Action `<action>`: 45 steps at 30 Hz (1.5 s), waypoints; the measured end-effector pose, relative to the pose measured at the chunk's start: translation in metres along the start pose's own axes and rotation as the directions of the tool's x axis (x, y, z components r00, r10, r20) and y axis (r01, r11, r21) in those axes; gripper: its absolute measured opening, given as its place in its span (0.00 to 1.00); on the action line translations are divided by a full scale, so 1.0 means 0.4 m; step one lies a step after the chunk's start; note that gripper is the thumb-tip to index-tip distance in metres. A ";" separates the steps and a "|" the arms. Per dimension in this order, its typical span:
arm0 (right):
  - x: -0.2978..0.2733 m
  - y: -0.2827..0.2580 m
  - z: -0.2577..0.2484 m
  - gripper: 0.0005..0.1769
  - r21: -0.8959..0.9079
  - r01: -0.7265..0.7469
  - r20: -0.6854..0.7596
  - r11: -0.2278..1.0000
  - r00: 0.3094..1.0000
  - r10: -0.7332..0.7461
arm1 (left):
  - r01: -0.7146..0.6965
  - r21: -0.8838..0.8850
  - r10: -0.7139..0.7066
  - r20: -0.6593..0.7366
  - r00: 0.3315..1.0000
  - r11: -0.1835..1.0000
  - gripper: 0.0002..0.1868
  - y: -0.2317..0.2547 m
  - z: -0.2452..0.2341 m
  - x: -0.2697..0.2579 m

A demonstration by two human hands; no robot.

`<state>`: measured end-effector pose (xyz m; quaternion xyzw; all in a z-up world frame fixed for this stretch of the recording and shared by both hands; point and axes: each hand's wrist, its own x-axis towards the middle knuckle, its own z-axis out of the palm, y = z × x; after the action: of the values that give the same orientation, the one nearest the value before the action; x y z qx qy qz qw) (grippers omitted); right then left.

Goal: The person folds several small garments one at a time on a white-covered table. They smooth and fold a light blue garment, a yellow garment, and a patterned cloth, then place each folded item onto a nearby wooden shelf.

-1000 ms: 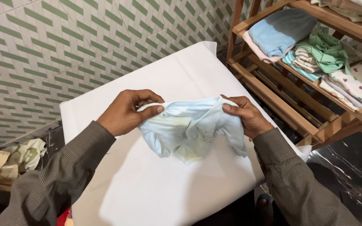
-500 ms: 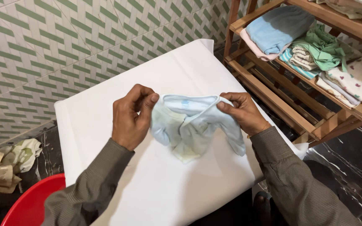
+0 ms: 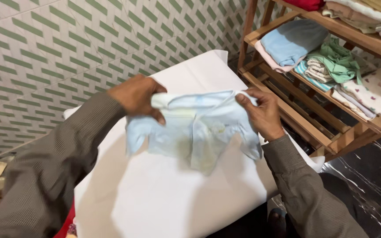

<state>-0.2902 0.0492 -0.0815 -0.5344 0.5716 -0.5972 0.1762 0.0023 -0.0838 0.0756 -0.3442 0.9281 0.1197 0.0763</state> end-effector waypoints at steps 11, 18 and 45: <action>-0.066 -0.100 0.125 0.06 -0.237 0.752 0.273 0.615 0.659 -0.701 | -0.125 0.304 0.285 -0.571 0.769 0.945 0.20 -0.211 0.167 0.066; -0.335 -0.098 0.366 0.19 -0.126 0.480 0.844 0.868 0.511 -0.160 | 0.064 0.239 0.055 -0.458 0.887 0.969 0.21 -0.377 0.554 -0.040; -0.151 0.098 0.225 0.39 -0.724 -0.135 0.267 0.677 0.850 0.455 | -0.261 -0.931 -0.773 0.035 0.633 -0.256 0.32 -0.357 0.657 0.033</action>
<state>-0.2083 0.0431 -0.1620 -0.5753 0.7771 -0.1758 0.1847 0.1019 -0.1245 -0.2037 -0.5080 0.3158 0.6187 -0.5094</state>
